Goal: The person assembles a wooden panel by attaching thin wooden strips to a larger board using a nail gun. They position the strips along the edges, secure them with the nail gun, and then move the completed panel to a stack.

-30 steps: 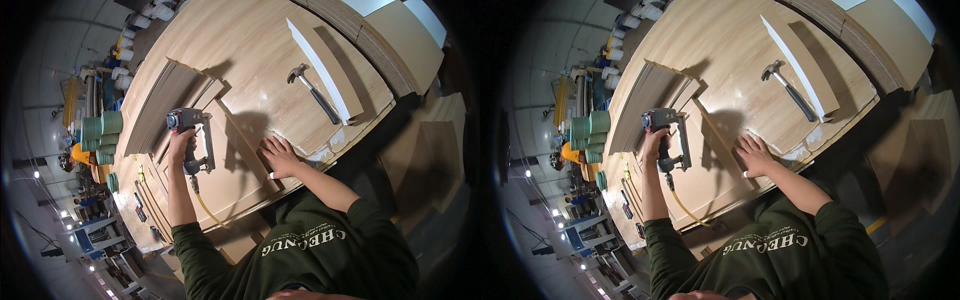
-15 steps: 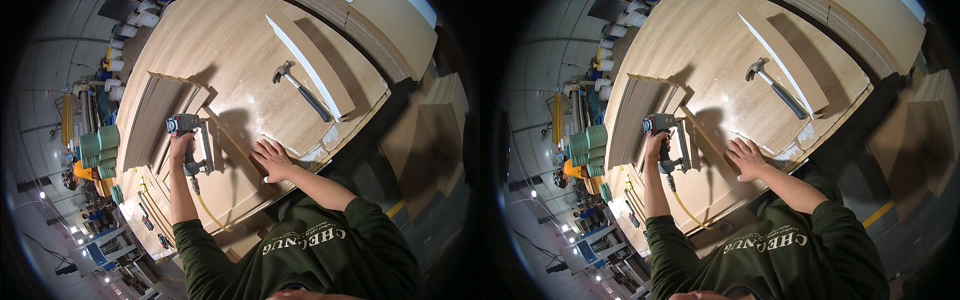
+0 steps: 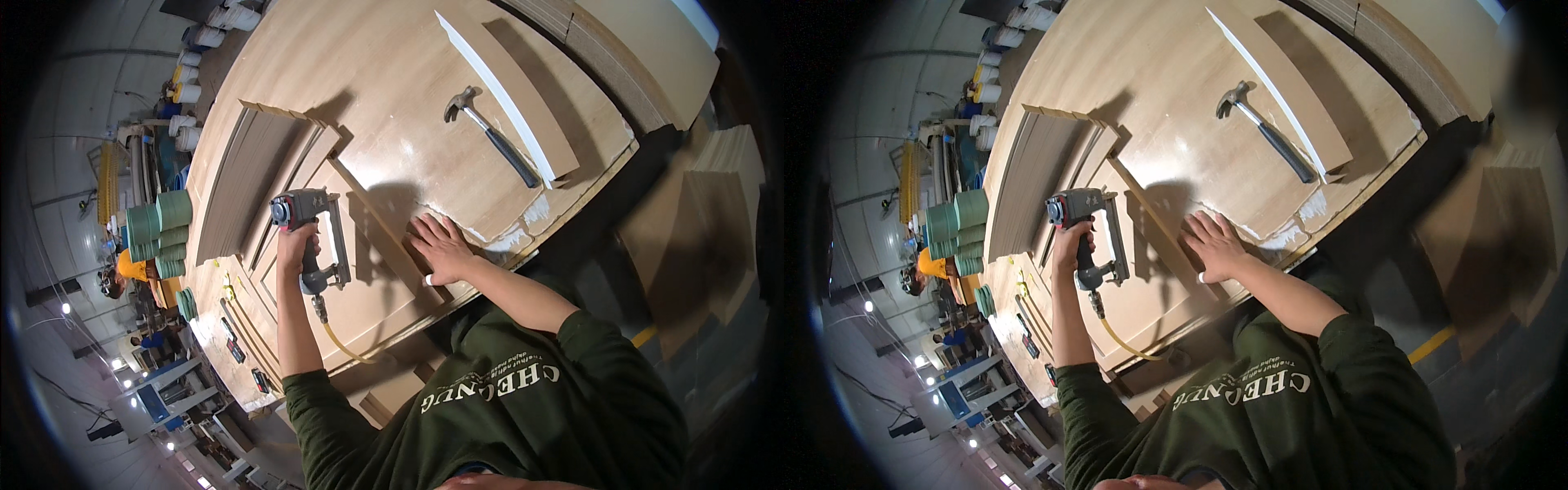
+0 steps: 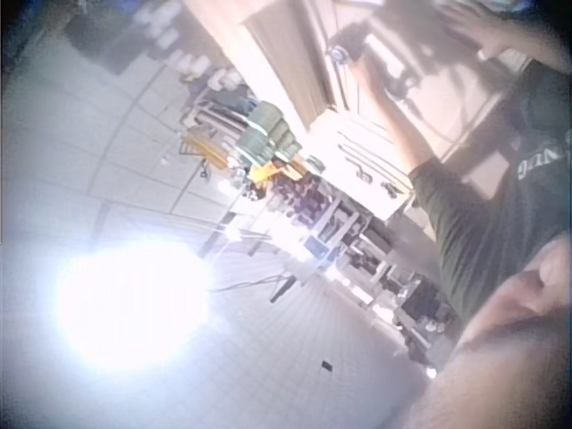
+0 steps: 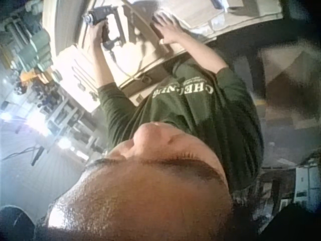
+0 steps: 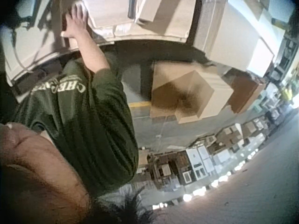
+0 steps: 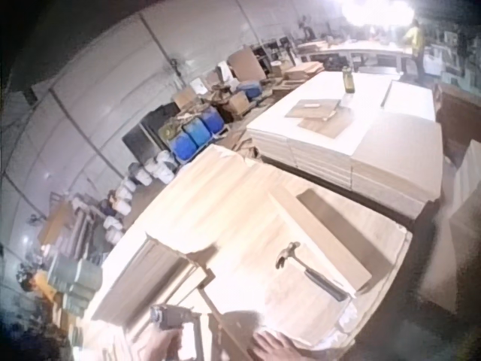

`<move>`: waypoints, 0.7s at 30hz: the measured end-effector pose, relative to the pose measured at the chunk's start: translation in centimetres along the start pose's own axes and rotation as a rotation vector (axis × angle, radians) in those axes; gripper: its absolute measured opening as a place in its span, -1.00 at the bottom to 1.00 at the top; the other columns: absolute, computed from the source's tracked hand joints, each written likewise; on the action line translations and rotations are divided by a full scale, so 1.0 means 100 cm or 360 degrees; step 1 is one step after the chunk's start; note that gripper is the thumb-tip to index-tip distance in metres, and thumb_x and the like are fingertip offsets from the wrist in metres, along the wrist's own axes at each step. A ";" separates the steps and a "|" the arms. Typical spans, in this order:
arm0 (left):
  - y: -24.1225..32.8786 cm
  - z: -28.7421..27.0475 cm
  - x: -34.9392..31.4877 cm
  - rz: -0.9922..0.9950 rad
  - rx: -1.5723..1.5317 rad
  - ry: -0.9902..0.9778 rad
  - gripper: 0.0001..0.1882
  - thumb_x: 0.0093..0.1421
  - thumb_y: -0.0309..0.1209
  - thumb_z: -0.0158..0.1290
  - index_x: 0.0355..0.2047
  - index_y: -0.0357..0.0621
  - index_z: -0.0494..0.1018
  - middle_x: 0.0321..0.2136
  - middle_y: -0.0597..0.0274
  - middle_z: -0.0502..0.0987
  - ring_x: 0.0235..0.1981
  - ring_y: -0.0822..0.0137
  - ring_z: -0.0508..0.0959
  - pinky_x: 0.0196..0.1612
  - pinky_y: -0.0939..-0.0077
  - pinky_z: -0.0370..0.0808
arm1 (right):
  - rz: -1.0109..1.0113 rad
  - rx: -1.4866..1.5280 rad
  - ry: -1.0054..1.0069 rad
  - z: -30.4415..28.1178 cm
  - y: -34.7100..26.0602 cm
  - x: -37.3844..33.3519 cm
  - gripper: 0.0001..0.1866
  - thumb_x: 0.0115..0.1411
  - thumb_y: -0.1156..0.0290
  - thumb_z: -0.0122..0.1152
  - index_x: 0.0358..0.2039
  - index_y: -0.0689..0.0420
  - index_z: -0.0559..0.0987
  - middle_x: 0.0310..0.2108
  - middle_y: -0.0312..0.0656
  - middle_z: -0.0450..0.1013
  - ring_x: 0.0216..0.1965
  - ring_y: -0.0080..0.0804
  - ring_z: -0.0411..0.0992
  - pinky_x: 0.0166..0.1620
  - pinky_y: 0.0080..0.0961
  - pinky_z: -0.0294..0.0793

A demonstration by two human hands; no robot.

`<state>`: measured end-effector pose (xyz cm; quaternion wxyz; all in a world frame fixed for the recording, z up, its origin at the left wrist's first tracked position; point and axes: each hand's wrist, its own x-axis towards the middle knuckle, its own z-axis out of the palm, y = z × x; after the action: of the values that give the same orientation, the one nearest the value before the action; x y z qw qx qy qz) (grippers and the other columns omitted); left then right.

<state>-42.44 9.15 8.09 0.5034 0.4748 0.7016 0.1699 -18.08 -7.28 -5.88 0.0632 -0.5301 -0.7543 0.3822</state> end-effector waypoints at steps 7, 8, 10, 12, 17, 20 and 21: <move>-0.025 0.015 -0.049 0.0049 0.0021 -0.0041 -0.80 0.01 -0.51 0.08 -0.30 -0.27 0.47 -0.68 0.29 0.42 -0.73 0.46 0.42 -0.66 0.59 0.43 | 0.0023 0.0083 -0.0041 0.001 0.000 0.001 0.07 -0.12 -0.01 0.29 0.37 -0.11 -0.04 0.41 -0.03 -0.33 0.42 -0.08 -0.44 0.36 0.01 -0.51; -0.027 0.016 -0.049 0.0031 0.0011 -0.0049 -0.80 0.01 -0.52 0.08 -0.30 -0.27 0.47 -0.68 0.29 0.42 -0.73 0.46 0.42 -0.65 0.58 0.44 | 0.0024 0.0081 -0.0049 0.000 0.000 0.001 0.07 -0.12 -0.01 0.29 0.37 -0.11 -0.04 0.41 -0.03 -0.34 0.42 -0.08 -0.44 0.36 0.01 -0.52; -0.031 0.019 -0.051 0.0018 -0.0007 -0.0058 -0.80 0.01 -0.52 0.08 -0.30 -0.27 0.47 -0.67 0.29 0.42 -0.73 0.47 0.42 -0.65 0.58 0.44 | 0.0021 0.0073 -0.0065 -0.002 -0.001 0.001 0.08 -0.11 0.00 0.28 0.38 -0.12 -0.06 0.42 -0.03 -0.36 0.43 -0.09 -0.46 0.36 0.00 -0.53; -0.032 0.023 -0.050 0.0030 -0.0015 -0.0076 -0.79 0.01 -0.52 0.08 -0.30 -0.27 0.47 -0.67 0.29 0.42 -0.73 0.47 0.42 -0.65 0.59 0.44 | 0.0021 0.0081 -0.0066 -0.003 -0.002 0.001 0.07 -0.12 0.02 0.28 0.38 -0.12 -0.05 0.42 -0.02 -0.36 0.43 -0.10 -0.45 0.36 0.00 -0.53; -0.035 0.027 -0.045 0.0010 0.0029 -0.0065 -0.80 0.00 -0.53 0.07 -0.31 -0.27 0.48 -0.68 0.30 0.42 -0.73 0.47 0.42 -0.65 0.60 0.43 | 0.0017 0.0053 -0.0054 -0.001 -0.001 0.002 0.07 -0.12 0.03 0.27 0.38 -0.10 -0.04 0.41 -0.01 -0.36 0.43 -0.10 -0.45 0.36 0.01 -0.54; -0.033 0.029 -0.043 -0.0010 0.0035 -0.0071 -0.81 0.00 -0.53 0.07 -0.32 -0.27 0.47 -0.68 0.29 0.42 -0.74 0.46 0.42 -0.66 0.60 0.44 | 0.0030 0.0041 -0.0059 -0.002 -0.001 0.001 0.07 -0.13 0.03 0.27 0.38 -0.09 -0.04 0.41 0.00 -0.36 0.43 -0.09 -0.45 0.36 0.01 -0.54; -0.032 0.030 -0.044 -0.0014 0.0036 -0.0074 -0.81 0.00 -0.53 0.07 -0.32 -0.27 0.47 -0.69 0.29 0.42 -0.74 0.46 0.42 -0.66 0.60 0.44 | 0.0026 0.0052 -0.0056 -0.001 -0.001 0.001 0.08 -0.13 0.03 0.28 0.38 -0.09 -0.04 0.41 0.01 -0.36 0.43 -0.09 -0.45 0.36 0.01 -0.55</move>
<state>-41.25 3.22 6.90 0.5149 0.4812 0.6937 0.1487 -18.14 -7.14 -5.76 0.0556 -0.5284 -0.7445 0.4042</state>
